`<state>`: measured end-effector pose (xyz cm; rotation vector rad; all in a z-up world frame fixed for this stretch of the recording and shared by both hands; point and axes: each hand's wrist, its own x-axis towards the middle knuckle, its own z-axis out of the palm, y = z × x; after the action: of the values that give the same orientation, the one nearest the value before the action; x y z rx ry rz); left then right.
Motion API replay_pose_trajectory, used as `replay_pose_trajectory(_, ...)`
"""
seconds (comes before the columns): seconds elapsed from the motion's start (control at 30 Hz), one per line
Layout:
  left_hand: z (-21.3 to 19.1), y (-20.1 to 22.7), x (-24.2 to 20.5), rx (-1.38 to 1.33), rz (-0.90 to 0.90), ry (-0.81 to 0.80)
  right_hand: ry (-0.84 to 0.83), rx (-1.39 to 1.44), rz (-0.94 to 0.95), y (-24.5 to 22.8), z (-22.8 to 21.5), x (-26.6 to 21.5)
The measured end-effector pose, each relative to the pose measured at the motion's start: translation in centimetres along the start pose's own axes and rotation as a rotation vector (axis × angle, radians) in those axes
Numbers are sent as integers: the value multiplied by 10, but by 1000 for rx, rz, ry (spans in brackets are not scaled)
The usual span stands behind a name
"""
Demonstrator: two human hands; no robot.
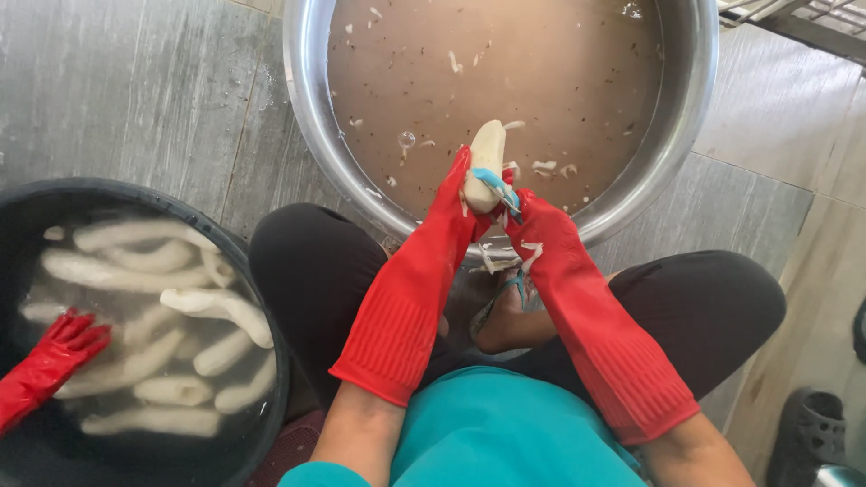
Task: Peeling a root vegetable with a handheld peeler over a basin of water
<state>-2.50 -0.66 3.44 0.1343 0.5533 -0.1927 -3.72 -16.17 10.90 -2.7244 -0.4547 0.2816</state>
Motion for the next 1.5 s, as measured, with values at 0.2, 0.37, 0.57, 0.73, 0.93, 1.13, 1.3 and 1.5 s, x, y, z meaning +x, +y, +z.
replay_pose_trajectory(0.2, -55, -30, 45, -190, 139, -272, 17, 25, 173, 62, 56, 26)
replay_pose_trajectory(0.37, -20, -7, 19, 113, -183, 159, -169, 167, 426, 44, 8, 58)
replay_pose_trajectory(0.57, -38, -9, 50, 102, -102, 165, -420, 119, 268, 36, -15, 65)
replay_pose_trajectory(0.73, -11, -4, 49, 400, -130, 355, -326, -142, 220, 64, 36, 82)
replay_pose_trajectory(0.93, 10, 13, 14, 549, 25, 325, -343, 10, 432, 118, 57, 124)
replay_pose_trajectory(1.13, -95, 41, 75, 1665, 85, 841, -498, 345, 806, 144, 75, 151)
replay_pose_trajectory(1.3, -153, 29, 106, 1921, -378, 926, -667, 104, 315, 133, 157, 109)
replay_pose_trajectory(1.5, -109, 20, 94, 1595, -257, 797, 62, 584, 98, 97, 103, 128)
